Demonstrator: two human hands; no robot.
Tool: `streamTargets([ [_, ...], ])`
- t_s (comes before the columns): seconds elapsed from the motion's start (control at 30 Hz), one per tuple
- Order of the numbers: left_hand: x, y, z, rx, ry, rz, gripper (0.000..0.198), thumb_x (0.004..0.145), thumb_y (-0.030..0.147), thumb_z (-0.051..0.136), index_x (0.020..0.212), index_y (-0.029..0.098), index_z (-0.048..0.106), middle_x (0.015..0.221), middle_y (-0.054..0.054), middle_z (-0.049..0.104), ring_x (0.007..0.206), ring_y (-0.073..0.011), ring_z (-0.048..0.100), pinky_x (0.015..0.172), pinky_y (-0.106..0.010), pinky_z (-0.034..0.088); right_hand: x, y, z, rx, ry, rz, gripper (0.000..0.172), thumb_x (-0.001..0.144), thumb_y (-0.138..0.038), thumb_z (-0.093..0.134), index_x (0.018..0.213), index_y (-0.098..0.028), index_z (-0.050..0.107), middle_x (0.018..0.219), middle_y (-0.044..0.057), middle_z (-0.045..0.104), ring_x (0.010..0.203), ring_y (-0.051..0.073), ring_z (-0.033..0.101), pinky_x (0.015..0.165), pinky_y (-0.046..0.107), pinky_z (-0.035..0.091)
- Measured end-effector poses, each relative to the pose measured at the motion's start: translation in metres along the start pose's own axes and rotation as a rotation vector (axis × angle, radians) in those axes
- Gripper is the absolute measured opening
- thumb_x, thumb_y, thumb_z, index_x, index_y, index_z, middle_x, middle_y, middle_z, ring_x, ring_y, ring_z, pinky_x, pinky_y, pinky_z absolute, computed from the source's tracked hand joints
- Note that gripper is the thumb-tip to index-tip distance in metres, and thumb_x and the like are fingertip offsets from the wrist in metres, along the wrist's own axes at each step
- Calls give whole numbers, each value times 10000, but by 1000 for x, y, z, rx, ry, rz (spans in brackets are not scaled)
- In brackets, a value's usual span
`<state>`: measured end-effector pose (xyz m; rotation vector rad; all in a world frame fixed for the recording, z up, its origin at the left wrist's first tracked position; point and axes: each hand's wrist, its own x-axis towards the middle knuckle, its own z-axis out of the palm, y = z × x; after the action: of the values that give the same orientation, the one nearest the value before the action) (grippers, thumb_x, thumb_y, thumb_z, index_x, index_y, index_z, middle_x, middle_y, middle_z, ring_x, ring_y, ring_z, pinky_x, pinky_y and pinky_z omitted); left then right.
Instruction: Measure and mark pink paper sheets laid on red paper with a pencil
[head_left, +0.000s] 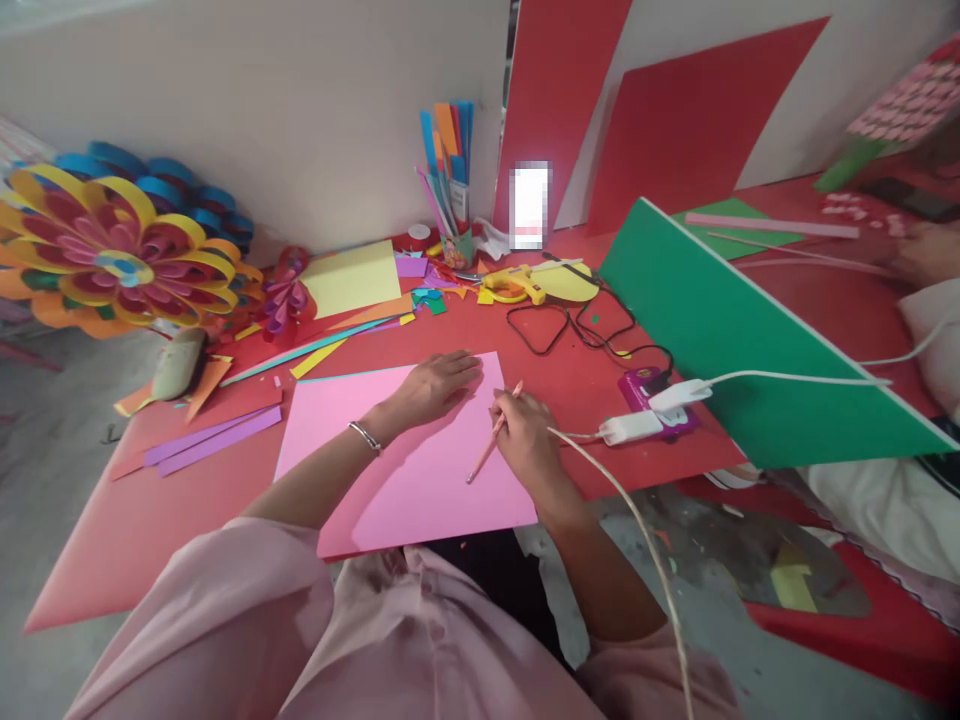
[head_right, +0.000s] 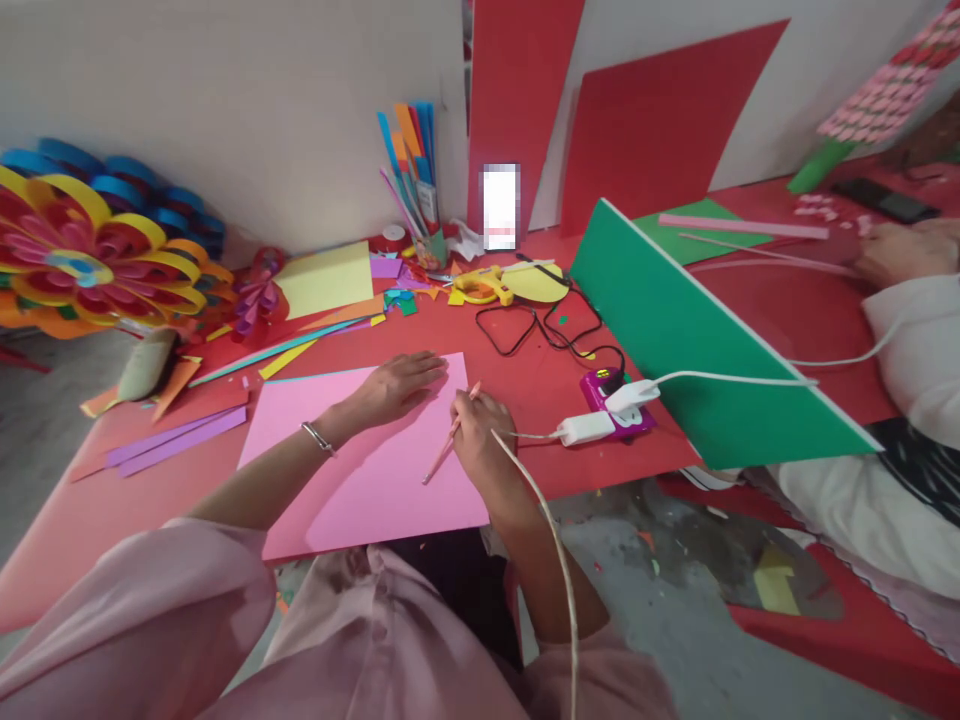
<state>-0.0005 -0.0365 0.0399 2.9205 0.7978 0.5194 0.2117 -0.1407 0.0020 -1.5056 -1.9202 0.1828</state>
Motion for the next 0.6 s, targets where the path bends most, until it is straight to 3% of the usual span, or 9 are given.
streamTargets([
  [0.13,-4,3,6,0,-50,-2,352,1086,372,545,1357,195,681,1479,-138,668,1431,-313,594,1130,-514,531,-2,1,1,5,3,-3,238,971,-60,579,1118,-216,682,1015,71,792,1066,265,691,884,383,468],
  [0.3,-10,11,5,-8,0,-24,313,1084,330,532,1333,207,675,1442,-144,684,1396,-294,612,1122,-515,519,-3,-1,0,-12,3,-3,260,987,-74,575,1194,-205,662,1009,67,796,1066,274,695,883,399,481],
  [0.47,-8,19,6,83,76,-26,217,1076,294,536,1167,182,697,1223,-138,753,1132,-263,715,927,-437,565,-1,-2,-1,-40,19,5,212,1007,-108,575,1179,-197,663,988,68,793,1025,272,699,880,396,488],
  [0.6,-11,26,5,132,82,-59,196,1074,256,523,1070,201,710,1105,-94,769,986,-233,715,818,-394,530,-2,-1,0,-29,19,19,161,1010,-137,596,1118,-218,684,1013,80,799,1058,269,696,894,387,492],
])
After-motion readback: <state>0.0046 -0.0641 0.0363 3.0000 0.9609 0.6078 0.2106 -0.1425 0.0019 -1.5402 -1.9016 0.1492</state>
